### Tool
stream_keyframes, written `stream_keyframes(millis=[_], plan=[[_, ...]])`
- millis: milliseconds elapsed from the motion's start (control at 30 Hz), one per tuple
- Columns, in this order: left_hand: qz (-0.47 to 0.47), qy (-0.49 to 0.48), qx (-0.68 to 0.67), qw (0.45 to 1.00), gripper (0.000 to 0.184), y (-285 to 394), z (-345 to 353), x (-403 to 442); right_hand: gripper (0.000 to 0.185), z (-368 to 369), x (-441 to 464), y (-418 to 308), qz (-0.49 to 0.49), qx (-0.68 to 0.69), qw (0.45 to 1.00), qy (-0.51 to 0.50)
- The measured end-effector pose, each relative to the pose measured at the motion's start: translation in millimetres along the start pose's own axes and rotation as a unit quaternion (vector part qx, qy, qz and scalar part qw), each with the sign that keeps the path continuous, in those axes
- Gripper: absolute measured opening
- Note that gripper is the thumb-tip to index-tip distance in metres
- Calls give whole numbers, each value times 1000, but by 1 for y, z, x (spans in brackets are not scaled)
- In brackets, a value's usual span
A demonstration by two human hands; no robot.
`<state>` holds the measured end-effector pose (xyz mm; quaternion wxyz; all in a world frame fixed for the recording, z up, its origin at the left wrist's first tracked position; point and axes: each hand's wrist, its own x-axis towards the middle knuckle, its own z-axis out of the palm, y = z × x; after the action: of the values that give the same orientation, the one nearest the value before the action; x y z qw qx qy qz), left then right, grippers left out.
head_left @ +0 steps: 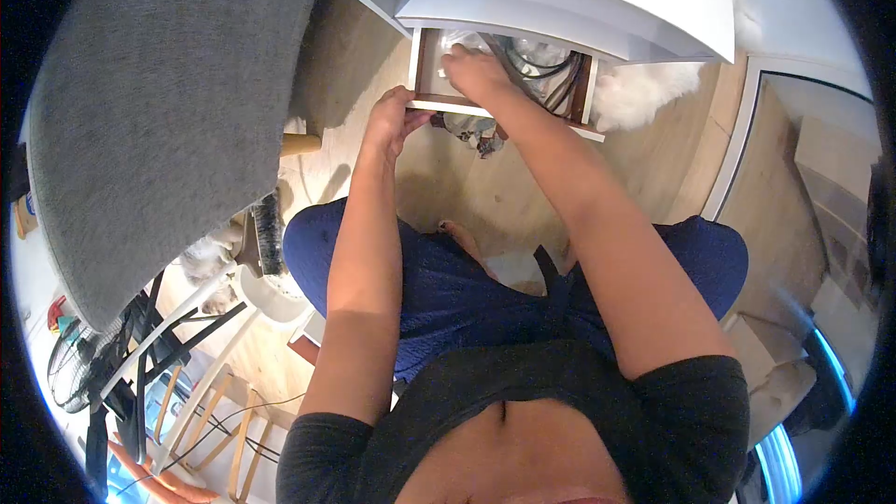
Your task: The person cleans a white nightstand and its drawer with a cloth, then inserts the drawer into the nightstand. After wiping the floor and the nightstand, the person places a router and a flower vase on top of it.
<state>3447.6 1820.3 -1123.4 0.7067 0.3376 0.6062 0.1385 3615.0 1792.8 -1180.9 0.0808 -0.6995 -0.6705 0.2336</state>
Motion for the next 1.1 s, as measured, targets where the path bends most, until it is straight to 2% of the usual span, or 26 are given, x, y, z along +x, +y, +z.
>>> stream_keyframes(millis=[33,100,133,200,333,367,433,500,533,567,633,667,733,767,833,900,933,967,1000,1067,1100], plan=[[-2,-3,-1,1000,16,1,2,-1,19,6,3,-1,3,-2,1000,-2],[-23,4,-30,999,17,4,3,-1,15,8,10,-11,-1,159,987,8],[-24,1,-29,999,17,5,4,-1,15,1,8,-10,2,158,987,8],[-16,2,-30,999,18,6,3,-3,15,-9,9,-6,-117,165,973,-107],[-17,-25,-27,999,21,9,2,-2,23,-11,-2,-6,-103,247,953,-141],[-19,-29,-25,999,21,9,0,-1,27,-12,-26,-7,-94,281,955,7],[-26,-34,-17,999,23,9,-1,0,24,-43,-79,-17,33,345,933,95],[-33,-34,-20,999,23,10,0,2,25,-48,-136,-9,142,315,927,146],[-35,-27,-20,999,24,11,2,0,28,-52,-162,-6,196,184,940,208],[-31,-20,-12,999,24,16,6,-5,32,-56,-180,2,244,49,931,267],[-34,-37,-10,999,26,18,3,1,50,-52,-198,30,344,137,895,251],[-37,-52,-4,998,29,19,1,3,50,-43,-199,39,343,136,895,251],[-39,-45,-2,998,29,19,2,5,50,-30,-193,57,378,224,823,360],[-42,-39,2,998,29,22,2,7,50,-28,-192,68,376,227,822,363],[-29,-45,4,999,30,26,4,10,49,-30,-190,82,364,313,847,229],[-22,-48,3,999,31,29,5,14,47,-30,-183,88,361,326,839,245],[-20,-55,12,998,38,33,7,19,44,-32,-180,89,361,335,829,264],[-15,-64,21,998,45,36,9,24,50,-28,-174,97,358,320,832,277],[-15,-64,23,998,45,39,12,25,50,-26,-169,102,359,321,831,278],[14,-36,-37,999,58,44,18,27,58,-21,-158,111,333,381,785,358],[22,-32,-54,998,75,48,22,26,58,-23,-151,113,332,383,784,358]])
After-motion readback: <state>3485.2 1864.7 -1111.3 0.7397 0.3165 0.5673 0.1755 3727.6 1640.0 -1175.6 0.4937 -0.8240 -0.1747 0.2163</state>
